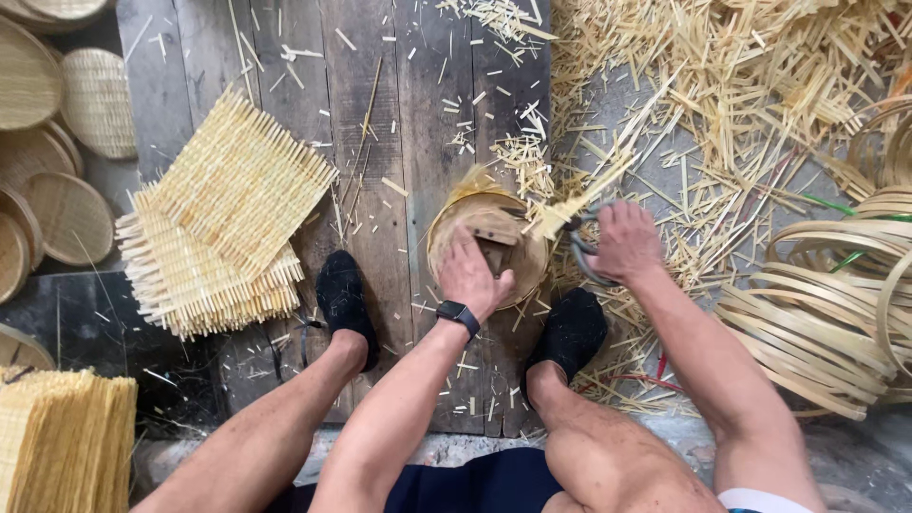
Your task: The person sits on the floor and repeatedly assembles small round bamboo trays. They place a woven bamboo mat over a circular wooden mold, press it down, and trim the excess mat with shears. The finished trays are stacked nearby.
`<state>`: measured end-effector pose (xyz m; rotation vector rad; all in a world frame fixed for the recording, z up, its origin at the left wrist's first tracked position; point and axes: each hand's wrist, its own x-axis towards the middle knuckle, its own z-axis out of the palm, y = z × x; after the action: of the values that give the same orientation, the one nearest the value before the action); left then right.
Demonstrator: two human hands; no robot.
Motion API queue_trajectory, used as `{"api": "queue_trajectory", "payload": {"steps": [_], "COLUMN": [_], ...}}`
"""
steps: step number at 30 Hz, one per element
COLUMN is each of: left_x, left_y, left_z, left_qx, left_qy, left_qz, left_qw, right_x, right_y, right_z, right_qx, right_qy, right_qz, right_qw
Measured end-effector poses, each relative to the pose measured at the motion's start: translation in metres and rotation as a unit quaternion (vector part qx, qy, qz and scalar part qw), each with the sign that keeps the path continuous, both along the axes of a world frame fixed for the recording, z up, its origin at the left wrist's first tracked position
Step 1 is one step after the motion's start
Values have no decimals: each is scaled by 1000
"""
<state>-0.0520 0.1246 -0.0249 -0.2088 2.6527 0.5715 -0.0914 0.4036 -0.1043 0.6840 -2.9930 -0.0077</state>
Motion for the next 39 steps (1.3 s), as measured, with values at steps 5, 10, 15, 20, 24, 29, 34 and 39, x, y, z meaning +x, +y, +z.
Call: {"api": "queue_trajectory", "payload": {"steps": [5,10,15,20,24,29,34,39], "left_x": [-7,-13,-15,-14,-18,-14,4,-1], "left_y": [-7,-20,-21,-27,-30,-27,0,5], "left_z": [-5,3,4,-1,-4,4,9,10], "left_qx": [-22,9,-14,-3,-23,-45,0,-16], "left_qy": [1,29,17,34,84,76,86,59], "left_qz": [-59,-129,-177,-237,-308,-247,27,12], "left_qw": [998,991,984,971,948,965,996,998], "right_x": [0,6,3,3,2,3,3,-11], "right_y": [-11,-2,-5,2,-10,2,6,-14], "right_z": [1,-3,-13,-4,-6,-12,-6,1], "right_qx": [50,33,57,60,16,44,54,40], "right_qy": [-167,-77,-63,-63,54,-114,-48,-107], "right_qz": [-55,-32,-49,-17,-5,-18,-11,-33], "right_qw": [983,996,995,996,998,992,997,993]}}
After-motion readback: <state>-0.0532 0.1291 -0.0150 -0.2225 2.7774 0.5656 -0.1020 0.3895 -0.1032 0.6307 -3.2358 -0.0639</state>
